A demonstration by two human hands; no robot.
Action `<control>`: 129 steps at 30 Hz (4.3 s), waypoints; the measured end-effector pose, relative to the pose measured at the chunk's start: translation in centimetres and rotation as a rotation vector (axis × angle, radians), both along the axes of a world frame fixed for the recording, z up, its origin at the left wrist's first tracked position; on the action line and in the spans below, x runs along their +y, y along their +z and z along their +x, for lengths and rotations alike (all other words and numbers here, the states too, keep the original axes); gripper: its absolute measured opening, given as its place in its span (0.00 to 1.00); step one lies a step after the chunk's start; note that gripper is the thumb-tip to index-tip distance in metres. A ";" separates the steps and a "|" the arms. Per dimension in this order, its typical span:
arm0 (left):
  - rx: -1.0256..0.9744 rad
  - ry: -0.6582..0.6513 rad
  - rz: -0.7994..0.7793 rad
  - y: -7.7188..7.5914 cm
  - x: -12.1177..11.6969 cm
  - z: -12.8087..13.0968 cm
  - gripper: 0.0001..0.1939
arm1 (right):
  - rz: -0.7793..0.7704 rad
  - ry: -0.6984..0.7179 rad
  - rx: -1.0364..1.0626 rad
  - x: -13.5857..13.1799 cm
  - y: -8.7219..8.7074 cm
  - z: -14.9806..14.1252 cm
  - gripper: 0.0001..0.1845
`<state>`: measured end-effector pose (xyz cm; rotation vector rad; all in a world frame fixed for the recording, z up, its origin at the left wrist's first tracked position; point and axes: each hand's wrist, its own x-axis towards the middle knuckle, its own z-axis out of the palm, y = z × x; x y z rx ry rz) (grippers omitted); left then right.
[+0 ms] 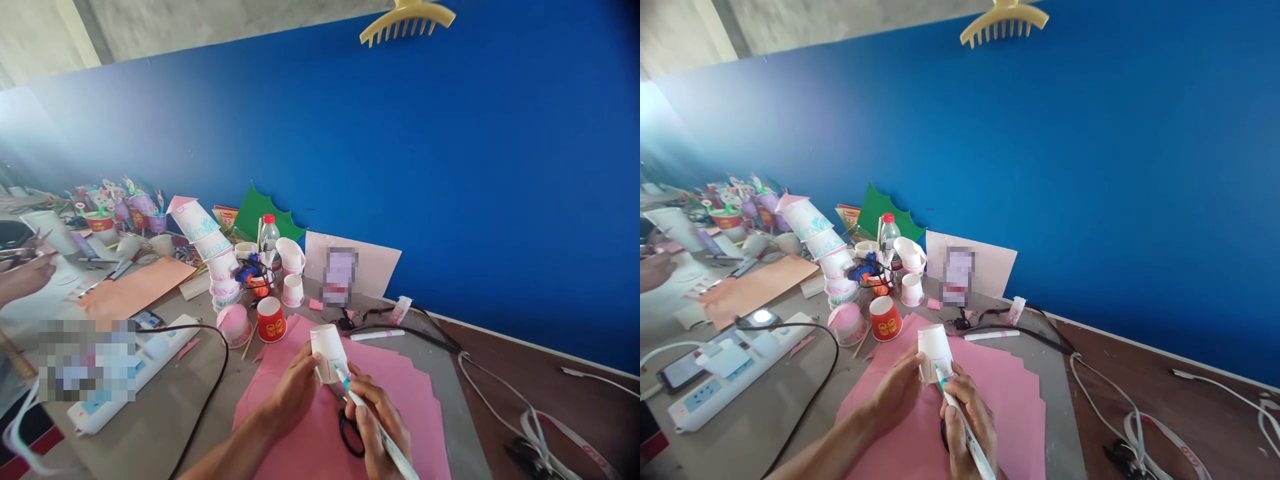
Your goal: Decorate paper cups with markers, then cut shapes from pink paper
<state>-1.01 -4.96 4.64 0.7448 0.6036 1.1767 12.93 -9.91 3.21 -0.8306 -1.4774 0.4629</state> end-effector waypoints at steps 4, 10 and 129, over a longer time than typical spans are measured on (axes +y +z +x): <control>0.014 -0.055 0.082 -0.2 0.0 0.0 0.16 | -0.007 0.030 0.044 0.1 0.4 -0.1 0.09; 0.042 -0.044 0.089 -0.3 0.1 -0.1 0.18 | -0.020 0.008 0.024 0.1 0.6 -0.1 0.09; 0.042 0.016 0.084 -1.1 0.5 -0.8 0.26 | -0.050 -0.144 -0.208 0.3 1.3 0.7 0.11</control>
